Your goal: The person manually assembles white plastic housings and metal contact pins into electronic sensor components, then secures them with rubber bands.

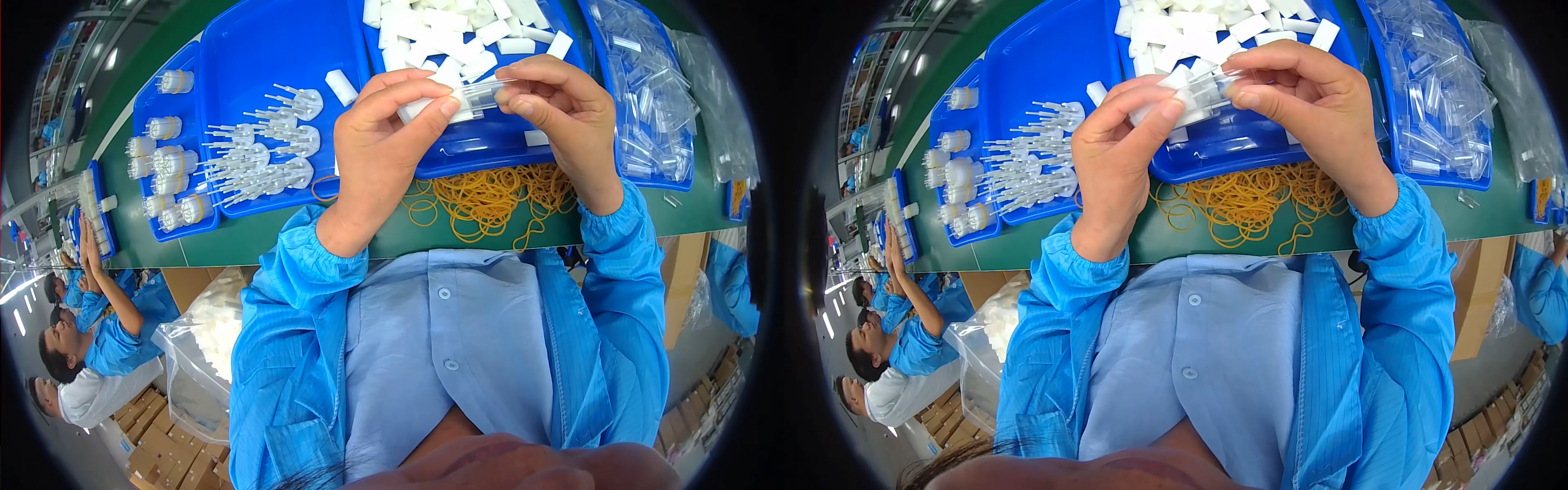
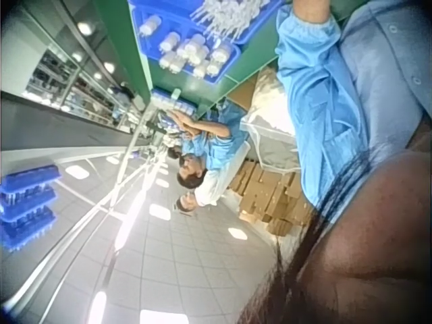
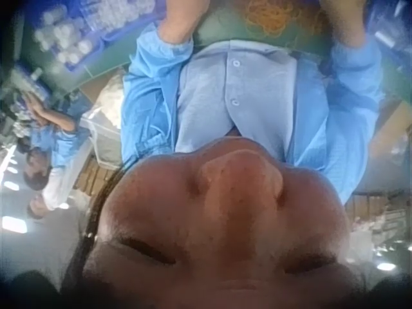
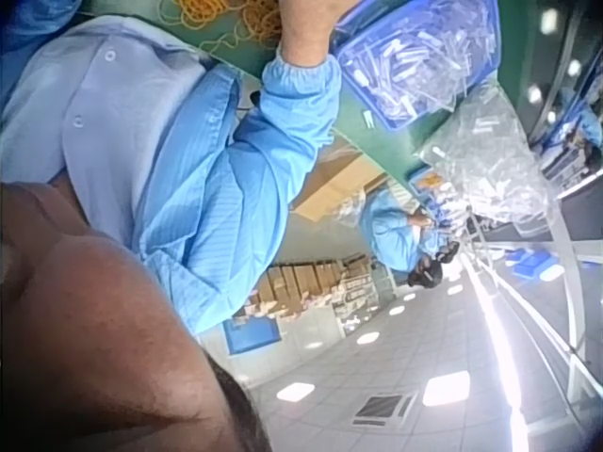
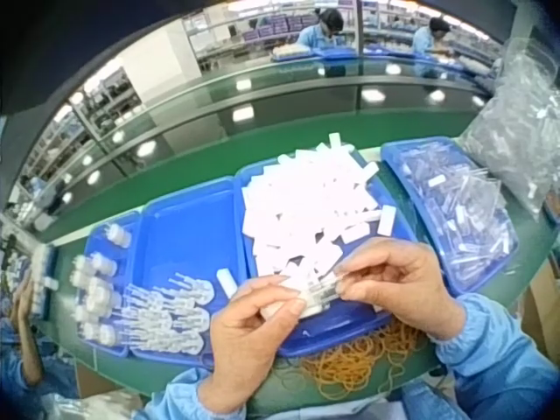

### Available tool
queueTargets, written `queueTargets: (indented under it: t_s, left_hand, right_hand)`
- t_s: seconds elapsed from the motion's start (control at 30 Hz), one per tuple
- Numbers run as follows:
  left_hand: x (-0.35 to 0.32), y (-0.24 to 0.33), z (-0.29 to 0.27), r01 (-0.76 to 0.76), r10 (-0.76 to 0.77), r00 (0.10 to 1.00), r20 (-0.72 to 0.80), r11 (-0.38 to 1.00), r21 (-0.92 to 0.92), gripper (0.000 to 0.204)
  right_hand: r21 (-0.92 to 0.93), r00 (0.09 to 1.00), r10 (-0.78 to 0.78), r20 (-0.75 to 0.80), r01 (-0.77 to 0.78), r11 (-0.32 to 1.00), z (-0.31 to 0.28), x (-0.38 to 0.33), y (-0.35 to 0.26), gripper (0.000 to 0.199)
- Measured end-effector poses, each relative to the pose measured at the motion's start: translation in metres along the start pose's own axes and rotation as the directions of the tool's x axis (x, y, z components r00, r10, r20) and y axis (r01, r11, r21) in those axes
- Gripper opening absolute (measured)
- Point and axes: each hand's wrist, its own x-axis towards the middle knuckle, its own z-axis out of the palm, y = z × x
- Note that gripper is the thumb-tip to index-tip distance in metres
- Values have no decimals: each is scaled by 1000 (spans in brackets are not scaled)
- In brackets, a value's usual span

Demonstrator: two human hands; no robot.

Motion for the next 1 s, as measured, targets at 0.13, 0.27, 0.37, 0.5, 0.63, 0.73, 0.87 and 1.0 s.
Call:
queueTargets:
  t_s: [0.13, 0.27, 0.37, 0.5, 0.63, 0.73, 0.87, 1.0]
  left_hand:
    - [-1, -3, -1, -14, 15, 999, 42, 1000, -27, 25]
    - [-4, 7, 3, 103, -89, 992, 90, 981, -162, 37]
    - [-4, 4, 5, 121, -103, 989, 109, 978, -170, 42]
    - [-5, 6, 7, 190, -169, 976, 136, 968, -162, 43]
    - [-7, 3, 8, 263, -222, 953, 205, 942, -207, 46]
    - [-10, 6, 11, 301, -228, 931, 286, 921, -245, 46]
    - [-12, 7, 12, 335, -259, 911, 320, 919, -210, 47]
    - [-12, 8, 13, 323, -245, 916, 317, 920, -221, 47]
  right_hand:
    - [0, 1000, -25, -8, 25, 1000, -1, 2, 3, 25]
    - [-47, 989, -146, -16, 145, 988, -4, 6, 10, 25]
    - [-72, 998, -69, -4, 69, 995, -5, 5, 3, 27]
    - [35, 998, -45, -42, 46, 998, -6, 8, 7, 30]
    - [-47, 993, -68, -99, 64, 997, -8, 10, 8, 27]
    - [-96, 995, -27, -95, 18, 995, -14, 12, 4, 24]
    - [-147, 994, -47, -98, 32, 989, -12, 10, -1, 18]
    - [-100, 998, 53, -40, -57, 993, -26, 8, 0, 38]
